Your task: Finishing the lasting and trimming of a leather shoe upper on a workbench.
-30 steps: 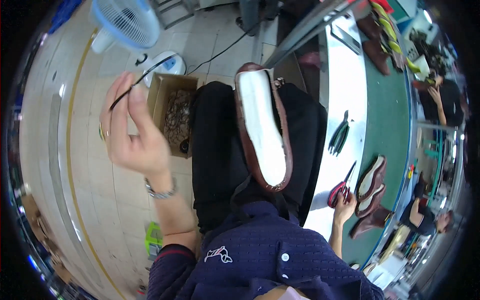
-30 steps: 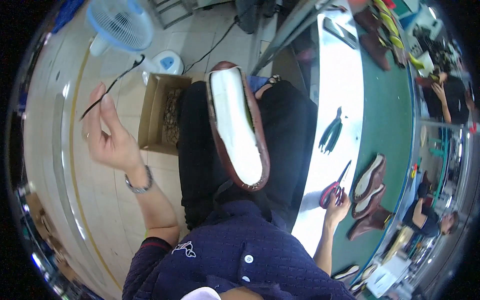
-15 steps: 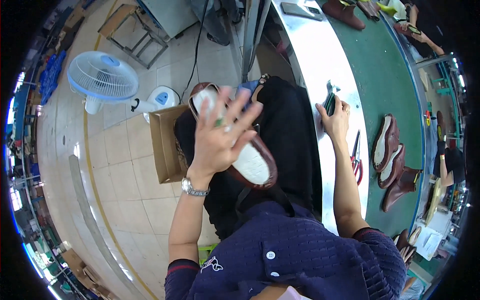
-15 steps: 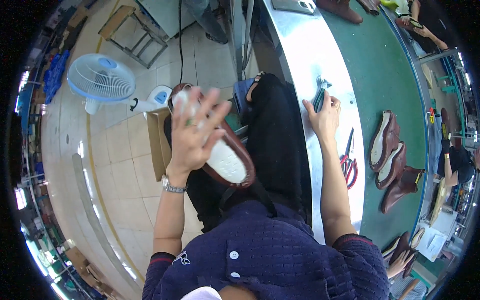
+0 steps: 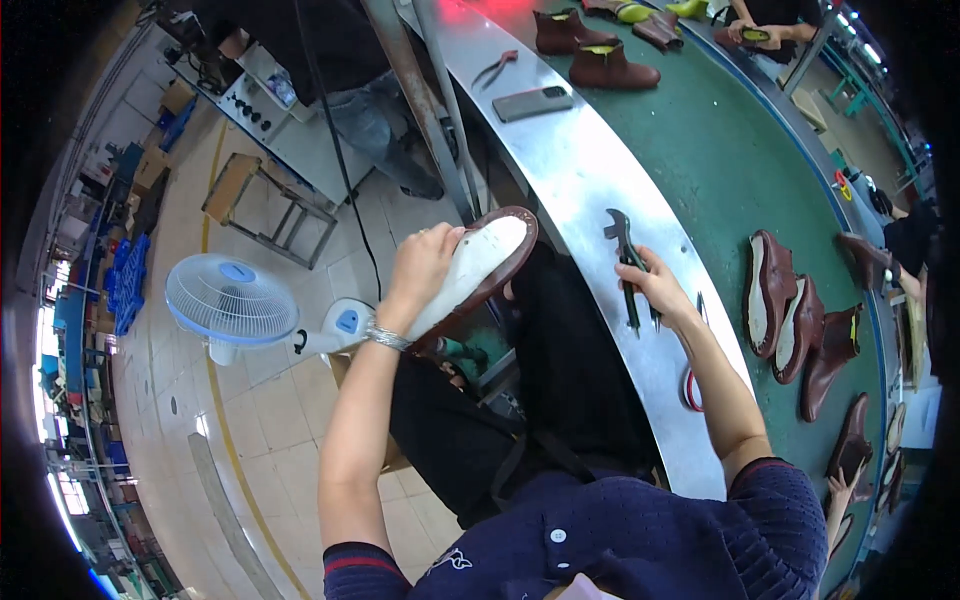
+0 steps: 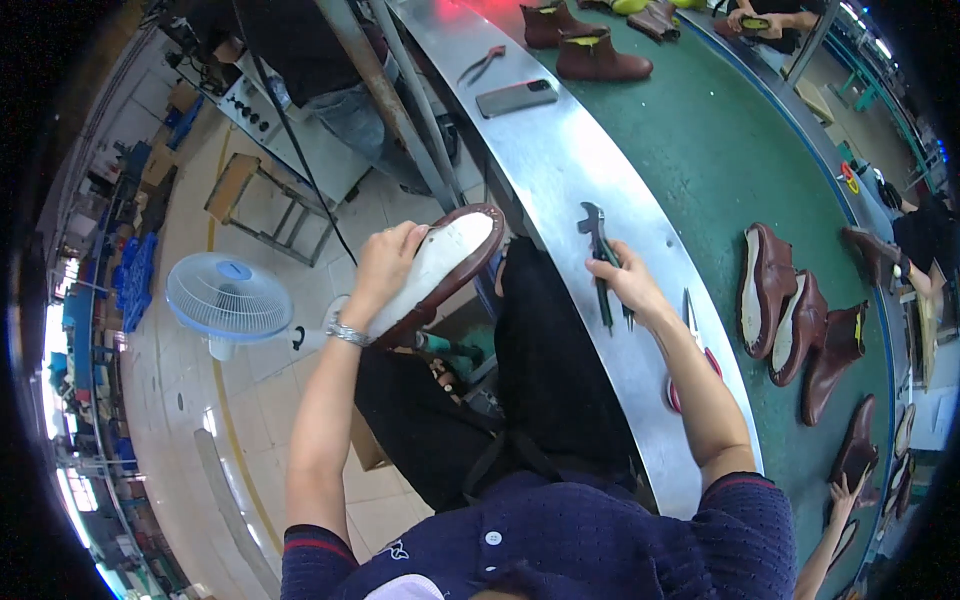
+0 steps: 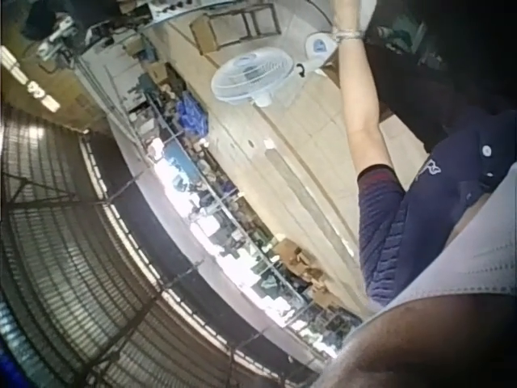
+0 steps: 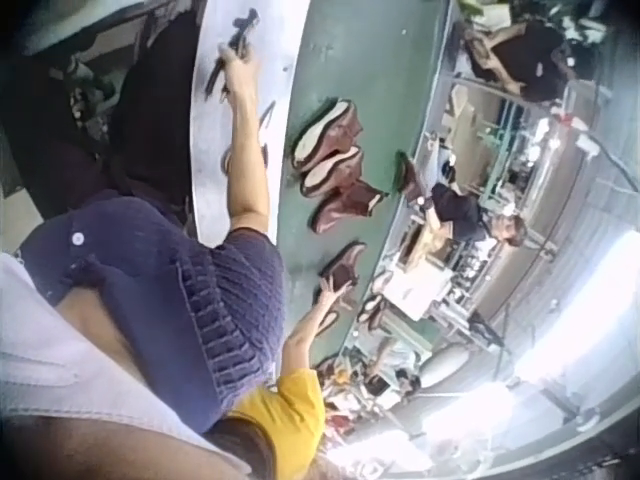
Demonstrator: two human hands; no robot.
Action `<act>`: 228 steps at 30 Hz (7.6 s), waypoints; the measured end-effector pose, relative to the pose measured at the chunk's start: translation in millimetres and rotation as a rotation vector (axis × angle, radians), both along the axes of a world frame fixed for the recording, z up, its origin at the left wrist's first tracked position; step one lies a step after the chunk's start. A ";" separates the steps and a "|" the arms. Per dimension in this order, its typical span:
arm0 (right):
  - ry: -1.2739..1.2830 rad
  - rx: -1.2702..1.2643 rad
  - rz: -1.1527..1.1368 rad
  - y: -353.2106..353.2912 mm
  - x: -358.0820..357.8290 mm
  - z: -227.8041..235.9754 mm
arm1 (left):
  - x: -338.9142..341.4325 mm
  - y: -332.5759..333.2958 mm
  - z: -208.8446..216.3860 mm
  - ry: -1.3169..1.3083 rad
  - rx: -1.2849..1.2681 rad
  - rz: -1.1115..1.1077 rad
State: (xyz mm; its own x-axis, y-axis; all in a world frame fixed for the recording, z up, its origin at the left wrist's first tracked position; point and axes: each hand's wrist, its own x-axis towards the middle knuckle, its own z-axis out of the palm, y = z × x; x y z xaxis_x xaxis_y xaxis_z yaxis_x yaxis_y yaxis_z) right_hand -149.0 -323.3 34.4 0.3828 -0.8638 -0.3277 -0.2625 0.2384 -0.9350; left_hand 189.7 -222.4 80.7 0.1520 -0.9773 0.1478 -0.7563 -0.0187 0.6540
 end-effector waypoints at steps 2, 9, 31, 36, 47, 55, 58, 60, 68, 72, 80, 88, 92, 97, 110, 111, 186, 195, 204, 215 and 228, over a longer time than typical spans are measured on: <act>-0.023 0.142 0.207 3.3 16.7 37.7 | -5.1 -4.2 -12.5 -0.353 0.000 0.248; 0.126 0.055 0.950 -0.6 110.9 117.0 | 9.6 10.0 4.2 0.264 0.172 0.173; 0.561 -0.855 1.028 32.0 95.0 108.5 | -67.7 76.6 -10.4 -0.312 -0.301 0.109; 0.771 -1.270 1.147 22.2 103.9 119.8 | -63.3 78.2 -18.0 -0.447 -0.346 0.059; 0.602 -0.916 0.920 23.7 142.4 137.3 | -64.6 76.7 -31.6 -0.557 -0.386 0.110; 0.594 -0.916 0.906 36.4 136.1 121.4 | -65.5 74.0 -29.9 -0.540 -0.380 0.123; 0.565 -0.839 0.832 45.8 138.4 131.3 | -70.0 76.6 -24.5 -0.456 -0.370 0.167; 0.514 -0.813 0.705 51.0 132.9 123.0 | -74.0 74.9 -18.3 -0.436 -0.388 0.189; 0.352 -0.485 0.615 41.0 100.9 108.3 | -57.3 33.8 -2.7 -0.168 -0.092 0.116; 0.395 -0.349 0.567 19.3 87.2 114.8 | -71.0 25.7 8.7 -0.189 0.086 0.091; 0.623 -0.629 0.786 7.6 129.5 117.4 | -94.5 48.5 -19.7 -0.434 -0.262 0.238; 0.589 -0.525 0.821 32.1 135.2 116.4 | -99.1 52.6 -20.4 -0.392 -0.359 0.270; 0.594 -0.809 0.797 27.2 130.4 124.2 | -99.9 55.7 -23.1 -0.402 -0.376 0.244; 0.651 -0.923 0.821 38.4 132.5 109.7 | -99.0 56.2 -11.3 -0.276 -0.342 0.280; 0.216 0.441 0.842 61.7 142.6 128.9 | -15.3 83.3 24.4 0.066 -0.010 0.189; 0.272 0.211 0.921 67.9 139.7 126.0 | -14.3 86.9 25.4 0.223 -0.019 0.163; 0.734 -0.469 1.609 148.3 185.7 172.5 | -89.0 253.2 -6.8 0.412 -0.113 0.679; 0.494 -0.740 1.668 141.3 167.0 147.1 | -103.3 240.0 -3.2 -0.037 0.024 0.651; 0.448 -0.813 1.578 140.6 147.0 131.7 | -75.0 195.8 -37.1 1.999 -0.277 0.336; 0.156 -1.149 1.556 102.1 233.0 149.5 | -70.4 194.3 -28.4 1.656 -0.185 0.420; 0.557 -1.192 1.658 115.3 229.1 151.6 | -54.1 207.0 -24.0 1.766 -0.087 0.341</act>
State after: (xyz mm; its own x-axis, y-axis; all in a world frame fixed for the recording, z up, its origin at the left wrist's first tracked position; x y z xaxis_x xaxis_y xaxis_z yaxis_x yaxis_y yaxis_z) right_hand 80.1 -208.0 186.0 0.9045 0.2669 -0.3326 0.2123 -0.9583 -0.1914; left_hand 135.6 -15.4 56.7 0.3426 -0.8714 -0.3511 0.7920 0.0669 0.6069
